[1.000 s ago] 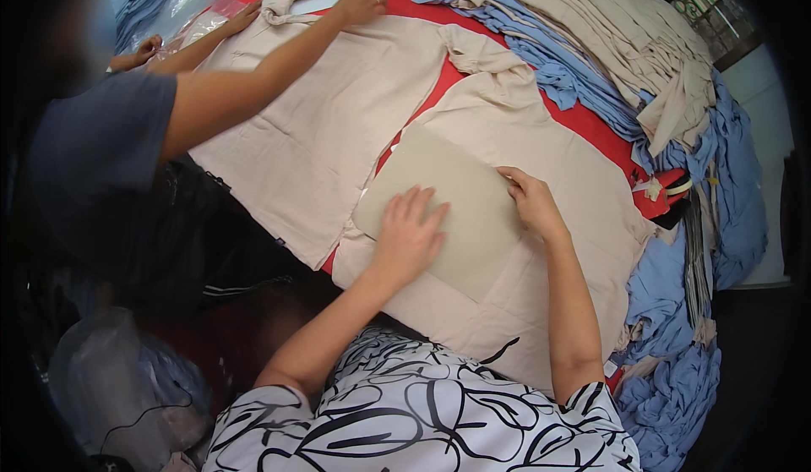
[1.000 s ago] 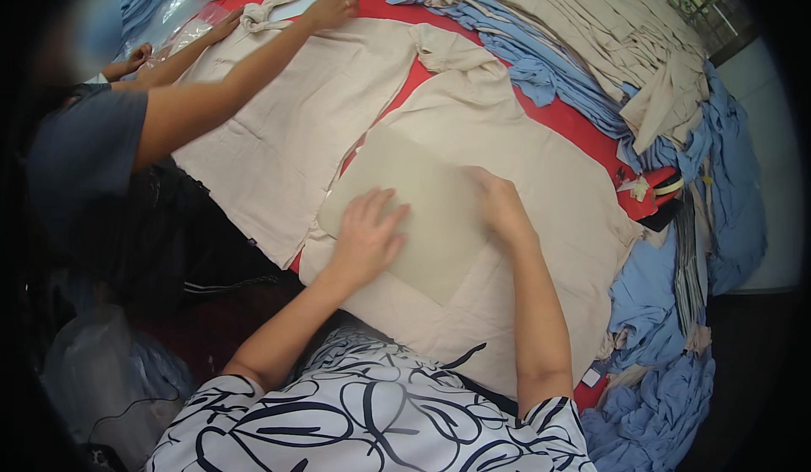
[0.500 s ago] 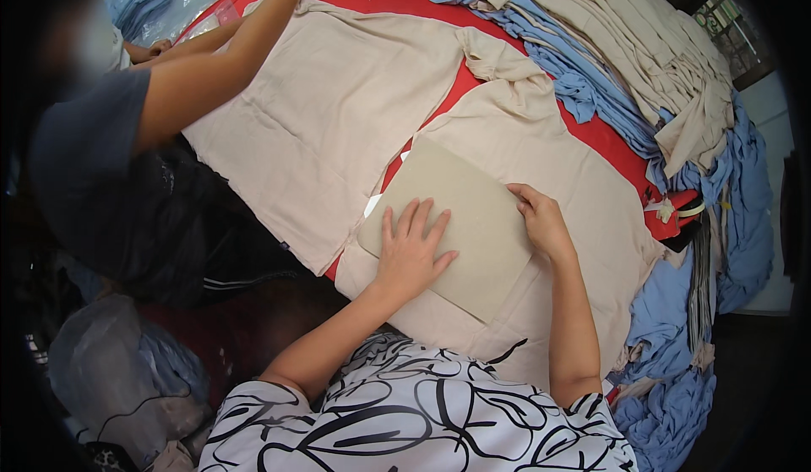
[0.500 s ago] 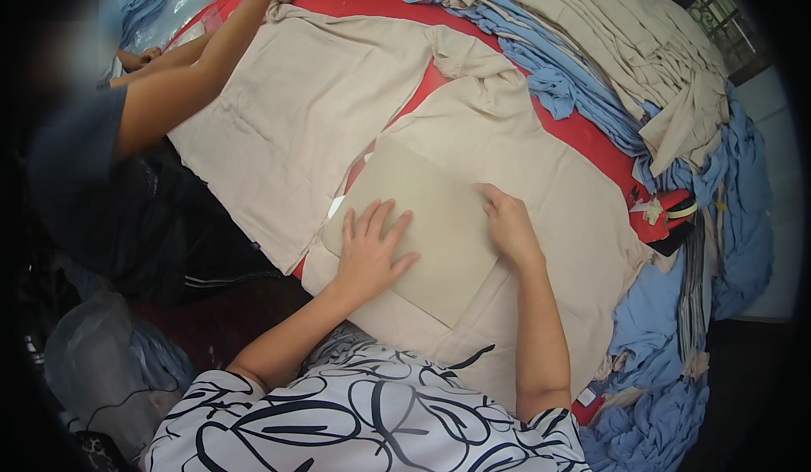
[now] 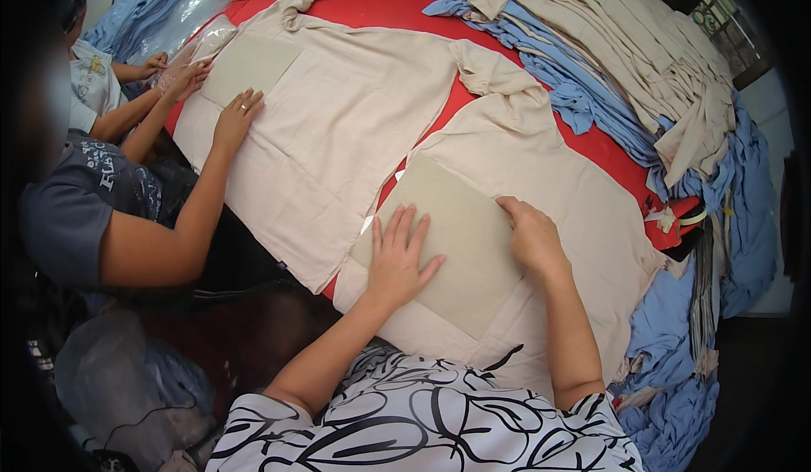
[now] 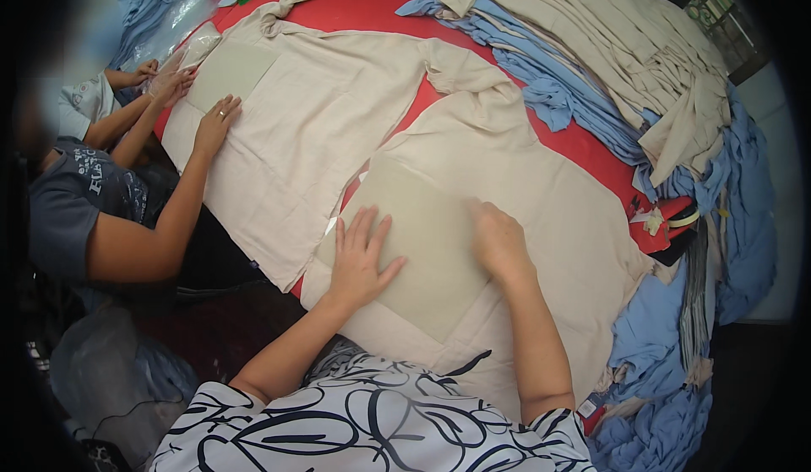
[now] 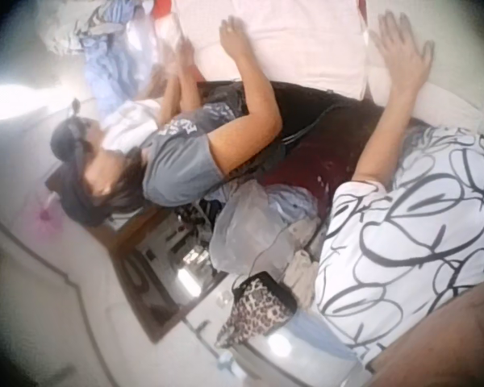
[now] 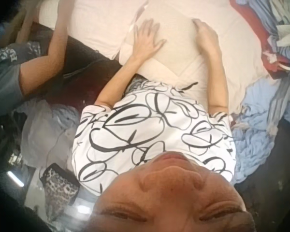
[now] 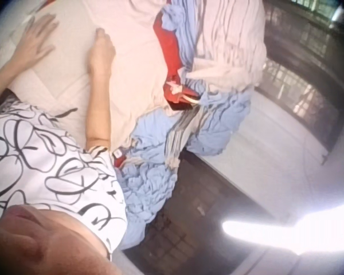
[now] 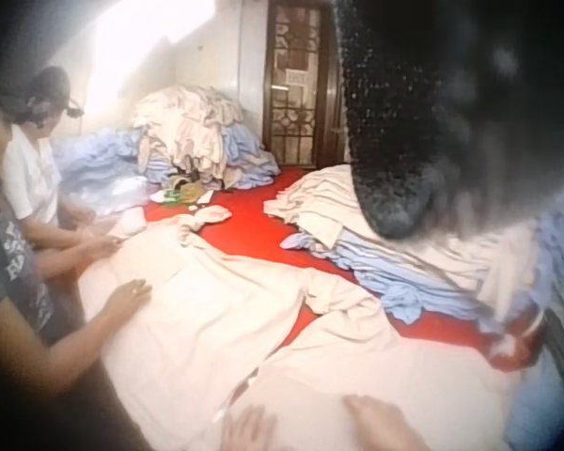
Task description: The person folds collared shirts on a table using a square cardboard template. They pick up a shirt from a pile, spread it flat, place the cardboard guide on the back, fold the sleeves and sides over the guide, and finally fold the bottom up to complete the rectangle before removing the template.
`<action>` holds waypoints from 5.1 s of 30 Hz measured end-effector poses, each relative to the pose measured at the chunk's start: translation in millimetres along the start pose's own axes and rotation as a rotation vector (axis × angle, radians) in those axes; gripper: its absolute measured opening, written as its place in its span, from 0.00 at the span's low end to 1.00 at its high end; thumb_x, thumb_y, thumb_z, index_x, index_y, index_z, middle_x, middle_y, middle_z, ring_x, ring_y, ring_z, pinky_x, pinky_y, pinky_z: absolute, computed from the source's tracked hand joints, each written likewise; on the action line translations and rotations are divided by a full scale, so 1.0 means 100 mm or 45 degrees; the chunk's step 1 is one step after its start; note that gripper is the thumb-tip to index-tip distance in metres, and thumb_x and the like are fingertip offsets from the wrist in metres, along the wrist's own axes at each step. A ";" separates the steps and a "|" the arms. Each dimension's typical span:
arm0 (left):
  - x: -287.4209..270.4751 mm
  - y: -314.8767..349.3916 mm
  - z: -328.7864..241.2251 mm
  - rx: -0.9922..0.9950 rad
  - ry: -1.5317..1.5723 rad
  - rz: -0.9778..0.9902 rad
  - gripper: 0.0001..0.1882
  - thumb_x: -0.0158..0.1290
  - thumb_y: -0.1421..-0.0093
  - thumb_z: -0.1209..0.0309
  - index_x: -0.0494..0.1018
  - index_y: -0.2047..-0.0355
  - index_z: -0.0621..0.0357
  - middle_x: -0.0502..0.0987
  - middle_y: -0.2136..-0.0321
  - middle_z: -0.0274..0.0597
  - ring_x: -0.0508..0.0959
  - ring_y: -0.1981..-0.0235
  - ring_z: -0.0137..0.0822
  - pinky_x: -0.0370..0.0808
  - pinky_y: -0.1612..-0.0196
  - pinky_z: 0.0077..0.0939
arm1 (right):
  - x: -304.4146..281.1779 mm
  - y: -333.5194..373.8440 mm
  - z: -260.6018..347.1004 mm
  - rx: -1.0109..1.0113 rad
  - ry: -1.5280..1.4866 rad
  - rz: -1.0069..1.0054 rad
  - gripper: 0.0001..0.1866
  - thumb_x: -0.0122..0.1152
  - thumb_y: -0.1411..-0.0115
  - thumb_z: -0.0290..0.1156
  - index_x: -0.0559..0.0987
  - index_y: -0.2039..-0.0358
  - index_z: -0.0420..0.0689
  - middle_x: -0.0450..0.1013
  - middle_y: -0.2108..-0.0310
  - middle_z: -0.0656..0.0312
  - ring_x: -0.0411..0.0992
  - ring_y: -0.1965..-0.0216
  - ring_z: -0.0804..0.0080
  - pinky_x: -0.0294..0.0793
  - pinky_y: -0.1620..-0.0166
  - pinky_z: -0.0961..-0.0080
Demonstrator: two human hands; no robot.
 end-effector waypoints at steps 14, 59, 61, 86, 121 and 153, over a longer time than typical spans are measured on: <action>0.03 -0.09 -0.11 0.013 -0.155 0.046 0.48 0.59 0.49 0.39 0.61 0.34 0.51 0.57 0.32 0.46 0.53 0.31 0.51 0.41 0.32 0.63 | -0.60 -1.33 -0.56 0.132 0.280 -0.586 0.20 0.62 0.42 0.35 0.77 0.49 0.45 0.70 0.46 0.47 0.68 0.45 0.47 0.68 0.45 0.54; -0.12 -0.33 -0.23 0.725 -0.112 0.241 0.32 0.52 0.43 0.61 0.65 0.40 0.60 0.63 0.37 0.47 0.58 0.32 0.46 0.48 0.32 0.57 | -0.39 2.53 -2.12 0.471 0.541 -0.887 0.21 0.47 0.33 0.34 0.72 0.41 0.42 0.66 0.40 0.46 0.58 0.33 0.52 0.52 0.32 0.53; -0.12 -0.31 -0.10 0.670 -0.085 0.331 0.34 0.53 0.43 0.60 0.62 0.38 0.59 0.59 0.33 0.47 0.56 0.31 0.46 0.47 0.32 0.56 | -0.31 2.56 -2.36 0.699 0.539 -0.816 0.29 0.48 0.32 0.45 0.64 0.35 0.44 0.61 0.36 0.47 0.55 0.32 0.54 0.47 0.31 0.50; -0.20 -0.30 0.19 0.672 0.374 0.478 0.25 0.68 0.58 0.71 0.73 0.58 0.56 0.71 0.55 0.45 0.67 0.49 0.51 0.65 0.45 0.41 | 0.44 1.88 0.97 -0.118 -0.061 0.198 0.22 0.68 0.48 0.35 0.78 0.53 0.44 0.76 0.54 0.56 0.71 0.48 0.54 0.62 0.38 0.61; -0.19 -0.45 0.18 0.453 0.175 0.420 0.24 0.67 0.52 0.60 0.74 0.63 0.67 0.76 0.62 0.51 0.74 0.59 0.52 0.69 0.53 0.44 | 0.20 3.07 -0.09 0.629 -0.009 -0.945 0.16 0.65 0.46 0.30 0.73 0.58 0.40 0.69 0.58 0.50 0.66 0.53 0.49 0.63 0.47 0.58; -0.15 -0.68 0.24 0.279 0.034 -0.277 0.10 0.56 0.38 0.66 0.75 0.62 0.60 0.78 0.71 0.47 0.75 0.69 0.47 0.67 0.56 0.38 | -0.68 2.96 -2.30 0.692 0.397 -1.170 0.09 0.55 0.39 0.26 0.79 0.60 0.40 0.72 0.59 0.49 0.68 0.55 0.47 0.67 0.49 0.57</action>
Point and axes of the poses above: each hand's wrist, its own y-axis away from the middle knuckle, its own x-axis out of the palm, z = x × y, the point moved 9 cm from there along -y, towards the middle knuckle
